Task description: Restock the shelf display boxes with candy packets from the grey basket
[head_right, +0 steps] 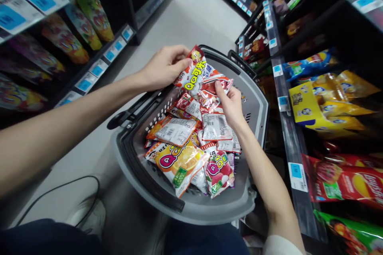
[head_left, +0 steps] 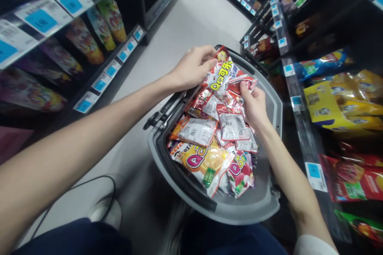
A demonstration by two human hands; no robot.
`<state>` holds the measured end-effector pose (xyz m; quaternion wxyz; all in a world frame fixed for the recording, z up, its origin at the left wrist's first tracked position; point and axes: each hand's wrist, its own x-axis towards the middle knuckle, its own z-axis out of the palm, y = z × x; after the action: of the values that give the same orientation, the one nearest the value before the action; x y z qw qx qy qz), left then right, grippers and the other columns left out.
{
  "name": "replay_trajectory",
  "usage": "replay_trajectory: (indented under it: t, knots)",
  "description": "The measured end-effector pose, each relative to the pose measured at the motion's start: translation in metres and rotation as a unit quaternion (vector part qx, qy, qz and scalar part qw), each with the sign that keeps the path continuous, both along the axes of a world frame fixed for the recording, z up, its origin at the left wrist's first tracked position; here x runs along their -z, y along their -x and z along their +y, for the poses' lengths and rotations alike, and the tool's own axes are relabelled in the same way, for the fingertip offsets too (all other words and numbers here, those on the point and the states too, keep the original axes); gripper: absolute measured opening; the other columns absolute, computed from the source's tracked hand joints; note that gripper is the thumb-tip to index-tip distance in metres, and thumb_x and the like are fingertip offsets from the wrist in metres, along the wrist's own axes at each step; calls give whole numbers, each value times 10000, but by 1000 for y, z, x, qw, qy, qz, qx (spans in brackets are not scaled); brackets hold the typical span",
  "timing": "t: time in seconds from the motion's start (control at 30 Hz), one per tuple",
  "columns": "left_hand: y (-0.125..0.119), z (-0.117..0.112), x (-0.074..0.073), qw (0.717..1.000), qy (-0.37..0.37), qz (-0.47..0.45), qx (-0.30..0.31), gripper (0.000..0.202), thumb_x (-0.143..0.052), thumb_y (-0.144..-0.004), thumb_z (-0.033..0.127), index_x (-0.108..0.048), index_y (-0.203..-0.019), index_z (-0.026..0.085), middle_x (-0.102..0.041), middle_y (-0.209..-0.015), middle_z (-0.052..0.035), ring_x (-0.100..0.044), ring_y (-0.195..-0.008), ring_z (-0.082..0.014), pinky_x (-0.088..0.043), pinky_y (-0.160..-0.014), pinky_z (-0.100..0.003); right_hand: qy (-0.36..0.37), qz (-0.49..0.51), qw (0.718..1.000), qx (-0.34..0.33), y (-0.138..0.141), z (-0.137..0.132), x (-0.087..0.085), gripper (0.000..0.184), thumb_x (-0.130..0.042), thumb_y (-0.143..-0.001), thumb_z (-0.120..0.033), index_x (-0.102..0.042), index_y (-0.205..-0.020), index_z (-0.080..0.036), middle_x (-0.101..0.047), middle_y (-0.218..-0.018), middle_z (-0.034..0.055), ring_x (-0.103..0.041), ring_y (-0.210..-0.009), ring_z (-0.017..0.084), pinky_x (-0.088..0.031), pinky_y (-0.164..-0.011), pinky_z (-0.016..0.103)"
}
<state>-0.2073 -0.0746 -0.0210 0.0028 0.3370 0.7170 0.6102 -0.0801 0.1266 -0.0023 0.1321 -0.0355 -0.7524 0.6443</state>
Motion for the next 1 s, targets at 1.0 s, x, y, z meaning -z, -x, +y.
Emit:
replay_trajectory:
  t: [1.0]
  knots:
    - [-18,-5,-12,993,67,99,-13,238,-504,-1007,407,-677,-997,244,-741,-1025,-50,-638,-1016,-218,-487,-973,-376,-169,-189,932,-259,-16,-3,-30,381,-890,-826,-467,-721,-809,-127,-649,-630,38,-489,-464,95,-401,-407,212]
